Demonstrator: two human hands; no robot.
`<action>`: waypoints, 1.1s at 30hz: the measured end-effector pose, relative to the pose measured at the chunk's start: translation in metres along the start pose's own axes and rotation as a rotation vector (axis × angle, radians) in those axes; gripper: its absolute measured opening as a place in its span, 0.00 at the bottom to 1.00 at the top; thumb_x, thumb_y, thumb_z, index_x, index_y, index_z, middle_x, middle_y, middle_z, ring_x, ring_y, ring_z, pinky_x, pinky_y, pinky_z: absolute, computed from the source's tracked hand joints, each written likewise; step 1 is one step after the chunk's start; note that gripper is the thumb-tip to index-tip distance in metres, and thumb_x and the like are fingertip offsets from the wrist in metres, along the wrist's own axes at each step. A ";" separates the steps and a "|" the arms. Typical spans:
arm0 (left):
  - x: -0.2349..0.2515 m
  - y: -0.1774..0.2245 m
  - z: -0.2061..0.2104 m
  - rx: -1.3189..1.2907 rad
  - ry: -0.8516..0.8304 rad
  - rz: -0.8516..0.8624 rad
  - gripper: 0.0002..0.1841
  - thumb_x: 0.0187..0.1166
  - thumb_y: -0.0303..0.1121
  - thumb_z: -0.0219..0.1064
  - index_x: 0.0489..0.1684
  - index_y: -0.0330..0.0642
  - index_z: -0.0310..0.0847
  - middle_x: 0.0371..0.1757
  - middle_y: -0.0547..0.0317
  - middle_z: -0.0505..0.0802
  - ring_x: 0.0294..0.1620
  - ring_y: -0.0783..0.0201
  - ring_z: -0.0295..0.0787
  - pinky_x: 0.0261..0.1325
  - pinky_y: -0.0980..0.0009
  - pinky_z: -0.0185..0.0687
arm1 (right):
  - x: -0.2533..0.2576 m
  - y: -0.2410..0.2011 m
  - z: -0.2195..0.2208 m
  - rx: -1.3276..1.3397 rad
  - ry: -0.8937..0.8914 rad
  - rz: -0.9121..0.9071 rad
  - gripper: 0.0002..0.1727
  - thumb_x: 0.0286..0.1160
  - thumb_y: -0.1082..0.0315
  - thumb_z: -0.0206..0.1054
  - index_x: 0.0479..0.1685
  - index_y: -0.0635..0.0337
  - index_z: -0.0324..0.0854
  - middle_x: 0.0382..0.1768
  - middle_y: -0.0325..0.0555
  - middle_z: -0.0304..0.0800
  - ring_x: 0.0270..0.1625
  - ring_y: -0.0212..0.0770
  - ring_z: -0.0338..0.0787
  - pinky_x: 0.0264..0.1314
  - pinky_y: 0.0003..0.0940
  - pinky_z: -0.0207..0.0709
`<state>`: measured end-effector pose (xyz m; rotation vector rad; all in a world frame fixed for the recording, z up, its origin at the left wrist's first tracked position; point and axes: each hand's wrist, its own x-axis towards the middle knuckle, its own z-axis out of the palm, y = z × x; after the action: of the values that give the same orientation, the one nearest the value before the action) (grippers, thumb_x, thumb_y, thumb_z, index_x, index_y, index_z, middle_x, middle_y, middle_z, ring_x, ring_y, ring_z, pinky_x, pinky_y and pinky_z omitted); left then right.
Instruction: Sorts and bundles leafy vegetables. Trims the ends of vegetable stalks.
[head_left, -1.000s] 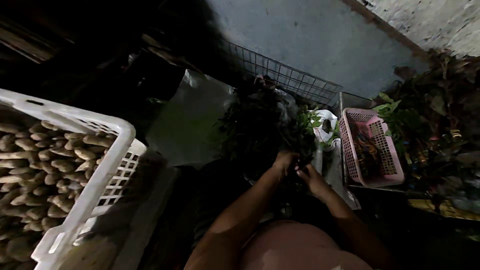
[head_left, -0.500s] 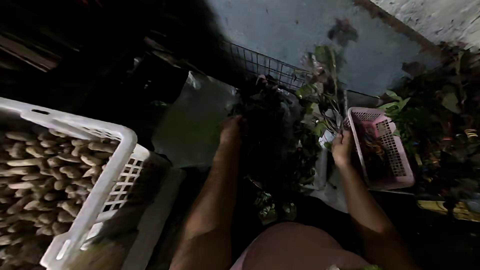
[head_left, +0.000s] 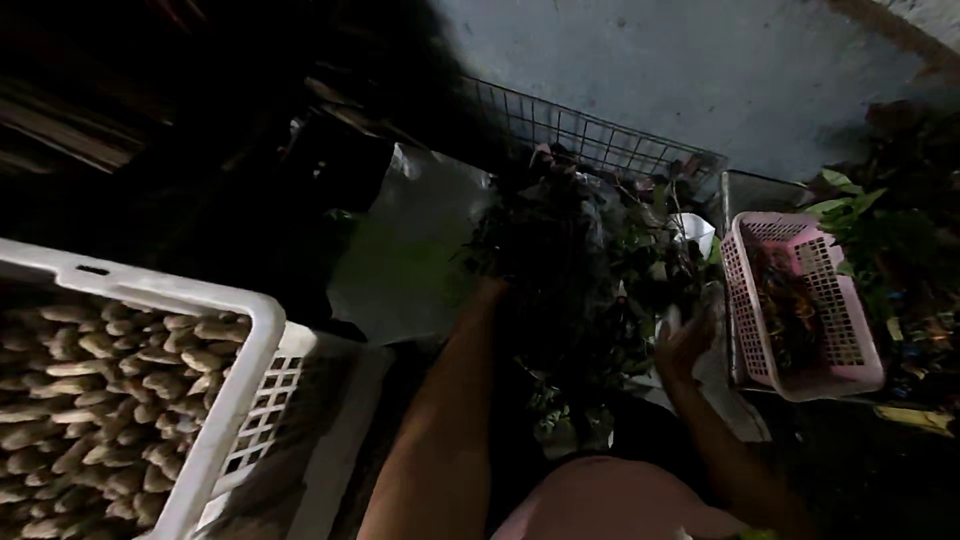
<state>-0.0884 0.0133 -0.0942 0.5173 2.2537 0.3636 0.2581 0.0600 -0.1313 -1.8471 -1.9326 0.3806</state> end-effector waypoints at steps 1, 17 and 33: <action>0.004 0.000 0.002 0.000 -0.007 -0.018 0.33 0.74 0.48 0.75 0.67 0.27 0.79 0.64 0.32 0.87 0.65 0.38 0.85 0.67 0.38 0.79 | -0.007 -0.013 0.002 0.004 -0.106 -0.111 0.29 0.81 0.64 0.62 0.80 0.68 0.73 0.80 0.71 0.70 0.83 0.68 0.71 0.85 0.57 0.66; -0.129 0.074 -0.120 -0.696 0.073 0.573 0.30 0.77 0.30 0.73 0.76 0.38 0.62 0.54 0.47 0.87 0.42 0.59 0.92 0.45 0.61 0.93 | 0.022 -0.023 0.056 -0.132 -0.733 0.247 0.33 0.77 0.47 0.68 0.71 0.66 0.79 0.64 0.63 0.88 0.68 0.61 0.88 0.71 0.65 0.77; -0.107 0.002 0.042 -0.665 -0.185 0.530 0.38 0.73 0.28 0.76 0.86 0.44 0.62 0.66 0.43 0.88 0.61 0.52 0.89 0.65 0.52 0.86 | -0.064 -0.034 -0.084 1.038 -1.123 0.151 0.65 0.47 0.24 0.78 0.84 0.59 0.61 0.54 0.38 0.85 0.50 0.34 0.87 0.49 0.32 0.86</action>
<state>0.0091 -0.0318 -0.0536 0.7361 1.6504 1.2223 0.2704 -0.0145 -0.0499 -1.0457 -1.4823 2.2979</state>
